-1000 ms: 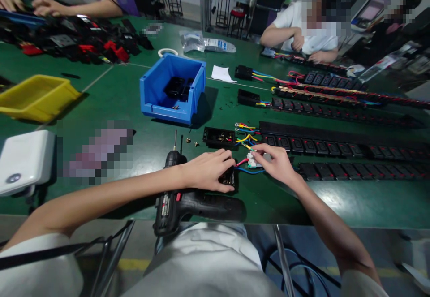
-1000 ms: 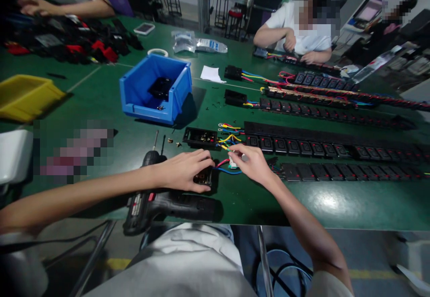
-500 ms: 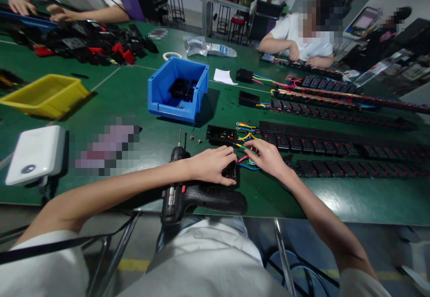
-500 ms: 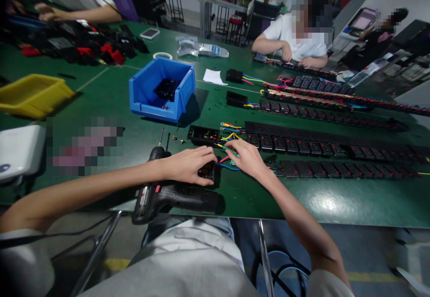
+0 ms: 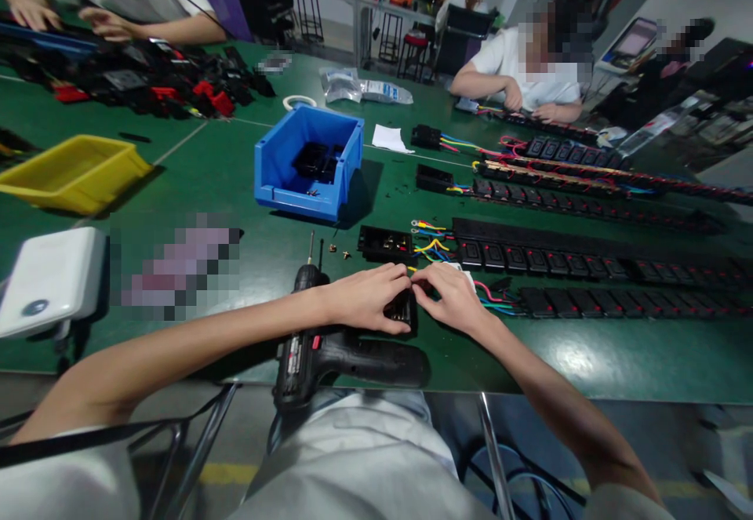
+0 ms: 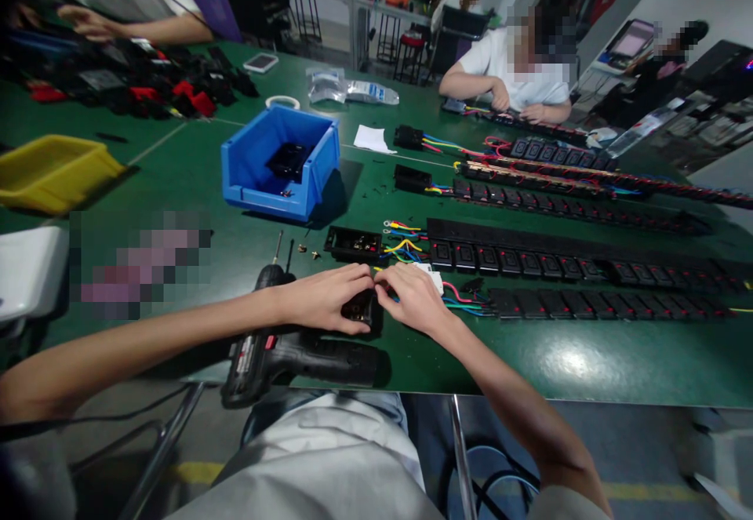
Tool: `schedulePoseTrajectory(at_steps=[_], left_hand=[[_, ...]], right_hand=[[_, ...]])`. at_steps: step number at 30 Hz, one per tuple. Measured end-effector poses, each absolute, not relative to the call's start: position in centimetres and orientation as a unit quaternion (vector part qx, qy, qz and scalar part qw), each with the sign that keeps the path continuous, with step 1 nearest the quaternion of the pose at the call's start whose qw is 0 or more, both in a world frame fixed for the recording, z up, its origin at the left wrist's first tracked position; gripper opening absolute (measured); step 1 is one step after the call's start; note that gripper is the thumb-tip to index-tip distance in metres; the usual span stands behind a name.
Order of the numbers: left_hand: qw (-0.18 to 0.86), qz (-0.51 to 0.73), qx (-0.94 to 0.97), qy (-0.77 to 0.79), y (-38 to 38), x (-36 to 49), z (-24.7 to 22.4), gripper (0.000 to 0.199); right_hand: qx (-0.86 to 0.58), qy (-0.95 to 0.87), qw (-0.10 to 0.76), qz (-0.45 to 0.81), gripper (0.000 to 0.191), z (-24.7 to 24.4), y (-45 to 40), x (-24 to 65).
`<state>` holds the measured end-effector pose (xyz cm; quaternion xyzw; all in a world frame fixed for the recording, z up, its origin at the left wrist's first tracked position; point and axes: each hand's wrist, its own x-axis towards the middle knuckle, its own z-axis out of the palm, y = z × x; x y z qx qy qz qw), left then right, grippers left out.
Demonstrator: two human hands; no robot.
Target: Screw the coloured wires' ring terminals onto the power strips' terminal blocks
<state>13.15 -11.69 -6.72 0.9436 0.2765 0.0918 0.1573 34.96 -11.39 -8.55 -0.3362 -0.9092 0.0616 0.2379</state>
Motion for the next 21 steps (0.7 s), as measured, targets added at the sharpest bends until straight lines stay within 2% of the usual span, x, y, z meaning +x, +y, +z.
schedulePoseTrajectory(at_steps=[5, 10, 21], left_hand=[[0.189, 0.109, 0.938, 0.269, -11.5, 13.0, -6.7, 0.056], [0.209, 0.108, 0.934, 0.268, -11.4, 12.8, -6.5, 0.056], [0.234, 0.044, 0.923, 0.303, -11.0, 11.9, -5.1, 0.053]], right_hand=[[-0.321, -0.927, 0.169, 0.095, 0.017, -8.6, -10.8, 35.6], [-0.322, -0.925, 0.153, 0.131, 0.025, -8.5, -10.5, 36.0], [-0.32, -0.931, 0.093, 0.15, 0.024, -7.6, -10.1, 37.1]])
